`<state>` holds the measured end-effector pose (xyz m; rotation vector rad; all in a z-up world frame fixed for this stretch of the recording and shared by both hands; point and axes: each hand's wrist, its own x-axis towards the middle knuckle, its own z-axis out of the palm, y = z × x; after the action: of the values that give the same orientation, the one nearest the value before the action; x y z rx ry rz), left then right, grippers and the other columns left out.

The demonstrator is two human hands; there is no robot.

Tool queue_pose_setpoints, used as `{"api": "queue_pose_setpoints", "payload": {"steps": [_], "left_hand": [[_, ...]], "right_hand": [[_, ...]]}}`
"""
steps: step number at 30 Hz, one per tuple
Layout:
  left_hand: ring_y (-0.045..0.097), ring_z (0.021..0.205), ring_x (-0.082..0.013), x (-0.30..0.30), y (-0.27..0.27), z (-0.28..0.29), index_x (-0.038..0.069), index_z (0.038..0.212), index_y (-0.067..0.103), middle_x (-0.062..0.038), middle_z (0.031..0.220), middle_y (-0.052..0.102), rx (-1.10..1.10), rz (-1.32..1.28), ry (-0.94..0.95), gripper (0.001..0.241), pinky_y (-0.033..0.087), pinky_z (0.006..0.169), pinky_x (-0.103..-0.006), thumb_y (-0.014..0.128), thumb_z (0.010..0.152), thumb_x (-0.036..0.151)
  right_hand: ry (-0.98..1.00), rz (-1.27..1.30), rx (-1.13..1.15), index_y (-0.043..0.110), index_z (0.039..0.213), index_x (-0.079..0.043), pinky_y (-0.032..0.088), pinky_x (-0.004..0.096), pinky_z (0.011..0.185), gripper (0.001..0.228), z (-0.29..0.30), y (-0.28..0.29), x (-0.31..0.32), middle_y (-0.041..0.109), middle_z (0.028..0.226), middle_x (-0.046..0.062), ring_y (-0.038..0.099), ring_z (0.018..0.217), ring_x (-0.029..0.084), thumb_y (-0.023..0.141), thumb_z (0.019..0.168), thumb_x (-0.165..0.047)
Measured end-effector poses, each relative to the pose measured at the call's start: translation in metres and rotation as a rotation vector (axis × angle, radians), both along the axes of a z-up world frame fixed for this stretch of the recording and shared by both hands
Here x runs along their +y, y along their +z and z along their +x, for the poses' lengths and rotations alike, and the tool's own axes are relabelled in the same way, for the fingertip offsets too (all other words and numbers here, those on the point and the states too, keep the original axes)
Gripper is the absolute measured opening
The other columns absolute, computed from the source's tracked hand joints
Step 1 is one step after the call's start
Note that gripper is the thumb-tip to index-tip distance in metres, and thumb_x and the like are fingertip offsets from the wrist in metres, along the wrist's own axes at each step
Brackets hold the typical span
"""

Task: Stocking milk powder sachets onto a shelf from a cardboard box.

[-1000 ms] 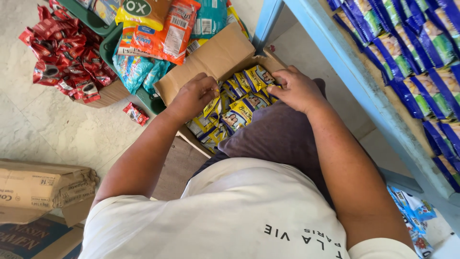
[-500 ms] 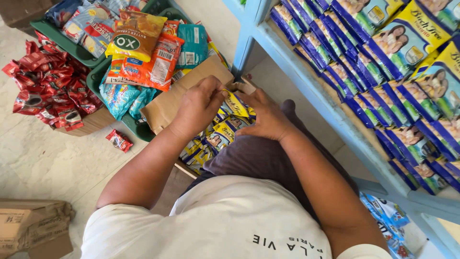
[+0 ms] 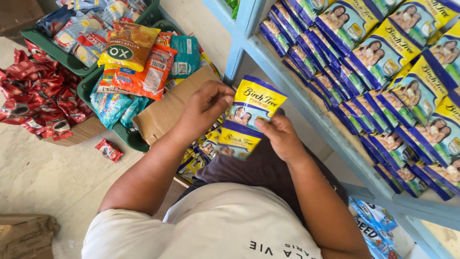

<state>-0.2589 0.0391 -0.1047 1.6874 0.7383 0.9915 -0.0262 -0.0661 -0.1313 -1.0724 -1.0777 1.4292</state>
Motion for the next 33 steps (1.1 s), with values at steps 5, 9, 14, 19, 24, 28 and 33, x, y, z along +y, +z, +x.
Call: {"api": "queue_pose_setpoints", "payload": {"steps": [5,9,14,19,24,28,33], "left_hand": [[0.061,0.1,-0.0103,-0.019,-0.028,0.022,0.003,0.125,0.063,-0.001,0.109,0.067,-0.212,-0.368,-0.312,0.026,0.051,0.086,-0.0287,0.059,0.108,0.022],[0.068,0.104,-0.0133,-0.05,-0.036,0.065,0.01,0.129,0.062,-0.002,0.113,0.072,-0.377,-0.925,-0.427,0.035,0.057,0.085,-0.0329,0.054,0.102,0.03],[0.066,0.106,-0.0155,-0.066,-0.046,0.089,0.01,0.134,0.059,-0.004,0.116,0.07,-0.42,-1.048,-0.46,0.035,0.055,0.089,-0.0341,0.054,0.104,0.027],[0.062,0.115,-0.0123,-0.068,-0.059,0.104,0.001,0.134,0.059,-0.004,0.122,0.068,-0.398,-0.747,-0.594,0.034,0.051,0.102,-0.0303,0.055,0.11,0.024],[0.06,0.112,-0.0107,-0.068,-0.027,0.106,0.003,0.134,0.055,-0.004,0.12,0.066,-0.328,-0.542,-0.562,0.036,0.051,0.1,-0.0301,0.06,0.104,0.021],[0.062,0.106,-0.0101,-0.07,-0.015,0.112,0.005,0.131,0.058,-0.004,0.114,0.069,-0.198,-0.478,-0.576,0.032,0.053,0.094,-0.0288,0.06,0.104,0.022],[0.063,0.099,-0.0138,-0.074,0.01,0.119,0.003,0.125,0.066,-0.007,0.105,0.072,-0.012,-0.256,-0.566,0.028,0.053,0.091,-0.029,0.061,0.105,0.024]], "right_hand": [[-0.176,-0.005,-0.058,0.07,0.118,0.001,0.053,0.03,0.094,0.022,-0.002,0.064,-0.011,0.074,0.112,0.007,0.067,0.102,0.013,0.064,0.101,-0.012],[-0.378,-0.066,-0.372,0.071,0.112,0.002,0.05,0.032,0.074,0.016,0.003,0.063,-0.02,0.069,0.096,0.012,0.06,0.084,0.016,0.069,0.1,-0.009],[-0.373,-0.077,-0.197,0.064,0.12,-0.001,0.053,0.03,0.082,0.025,0.017,0.058,-0.031,0.07,0.105,0.009,0.064,0.093,0.014,0.068,0.096,-0.008],[-0.424,-0.024,-0.066,0.063,0.125,0.001,0.054,0.031,0.094,0.031,0.04,0.039,-0.052,0.072,0.115,0.009,0.068,0.102,0.015,0.068,0.096,-0.006],[-0.465,0.099,0.009,0.057,0.13,0.0,0.053,0.034,0.099,0.037,0.036,0.036,-0.07,0.068,0.122,0.009,0.066,0.109,0.016,0.068,0.095,-0.001],[-0.492,0.097,0.044,0.058,0.13,-0.001,0.054,0.033,0.097,0.033,0.032,0.042,-0.076,0.069,0.121,0.008,0.067,0.108,0.015,0.065,0.099,-0.007],[-0.64,0.137,0.072,0.07,0.117,0.0,0.055,0.033,0.09,0.019,0.04,0.042,-0.087,0.074,0.111,0.008,0.069,0.097,0.015,0.066,0.101,-0.011]]}}
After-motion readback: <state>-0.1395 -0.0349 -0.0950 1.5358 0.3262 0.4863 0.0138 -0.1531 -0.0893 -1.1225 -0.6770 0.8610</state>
